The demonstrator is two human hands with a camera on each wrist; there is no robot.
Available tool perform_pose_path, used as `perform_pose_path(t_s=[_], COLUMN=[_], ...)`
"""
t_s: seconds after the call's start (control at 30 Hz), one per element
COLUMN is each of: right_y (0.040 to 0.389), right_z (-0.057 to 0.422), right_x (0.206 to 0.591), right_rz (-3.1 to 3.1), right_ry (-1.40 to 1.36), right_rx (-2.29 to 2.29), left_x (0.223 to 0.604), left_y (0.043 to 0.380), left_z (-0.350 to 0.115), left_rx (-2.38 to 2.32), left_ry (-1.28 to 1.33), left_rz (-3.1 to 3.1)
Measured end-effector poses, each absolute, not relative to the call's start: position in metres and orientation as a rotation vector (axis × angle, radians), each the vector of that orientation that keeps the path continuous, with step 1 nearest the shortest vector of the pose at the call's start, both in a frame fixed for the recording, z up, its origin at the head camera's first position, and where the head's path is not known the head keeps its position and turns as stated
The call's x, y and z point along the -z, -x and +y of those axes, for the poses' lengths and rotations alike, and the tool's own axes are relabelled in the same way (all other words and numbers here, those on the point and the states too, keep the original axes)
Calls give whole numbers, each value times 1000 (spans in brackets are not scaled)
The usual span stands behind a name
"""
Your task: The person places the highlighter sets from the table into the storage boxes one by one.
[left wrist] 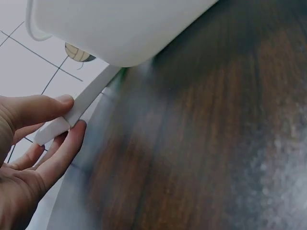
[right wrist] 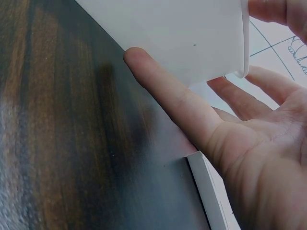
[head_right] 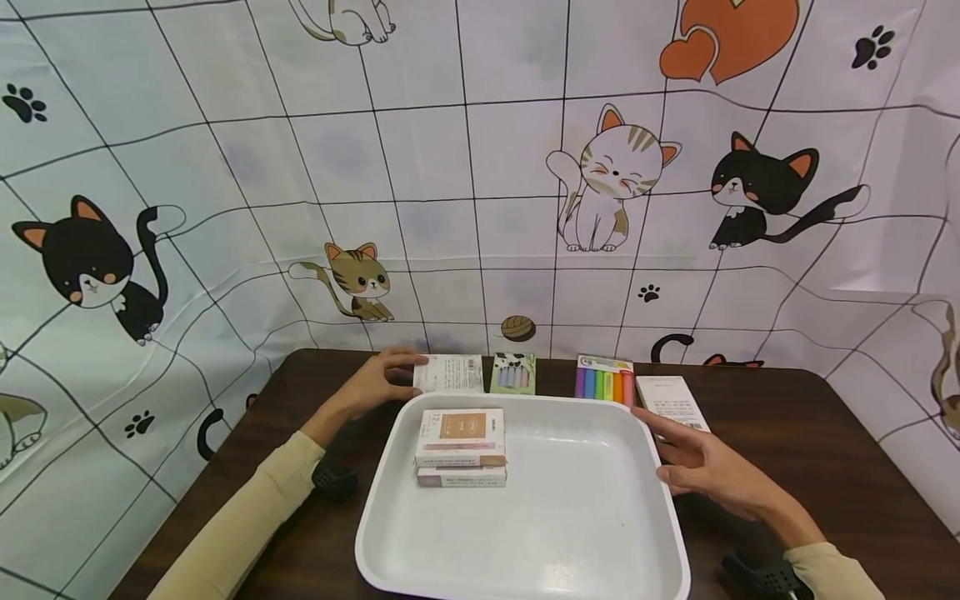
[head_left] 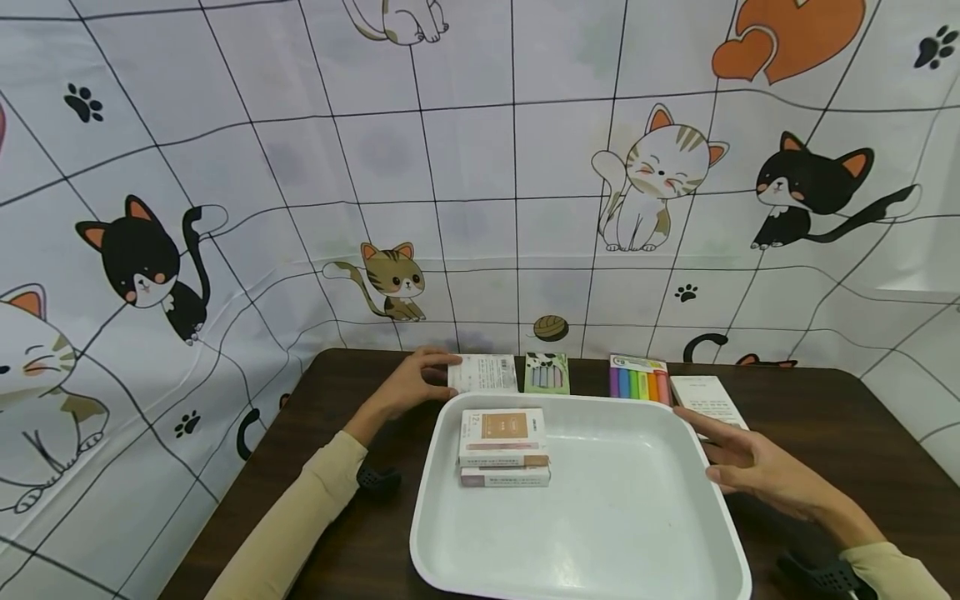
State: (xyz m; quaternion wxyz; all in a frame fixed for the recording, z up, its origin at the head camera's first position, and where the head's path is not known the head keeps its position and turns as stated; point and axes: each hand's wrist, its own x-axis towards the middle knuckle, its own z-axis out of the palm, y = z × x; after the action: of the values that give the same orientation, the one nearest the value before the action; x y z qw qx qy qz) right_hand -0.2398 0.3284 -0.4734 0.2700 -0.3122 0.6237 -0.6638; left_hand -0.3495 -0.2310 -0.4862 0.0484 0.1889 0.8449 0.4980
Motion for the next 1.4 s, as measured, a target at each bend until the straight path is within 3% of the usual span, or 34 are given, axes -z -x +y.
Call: perform_pose_path(t_s=[1.4], right_y=[239], right_z=[329], right_x=[474], right_rz=[1681], right_ry=[840], right_rx=[1794], left_x=[470], left_y=[341], left_z=[-238], left_rx=[-1677], left_ry=[-517], left_rz=[2391])
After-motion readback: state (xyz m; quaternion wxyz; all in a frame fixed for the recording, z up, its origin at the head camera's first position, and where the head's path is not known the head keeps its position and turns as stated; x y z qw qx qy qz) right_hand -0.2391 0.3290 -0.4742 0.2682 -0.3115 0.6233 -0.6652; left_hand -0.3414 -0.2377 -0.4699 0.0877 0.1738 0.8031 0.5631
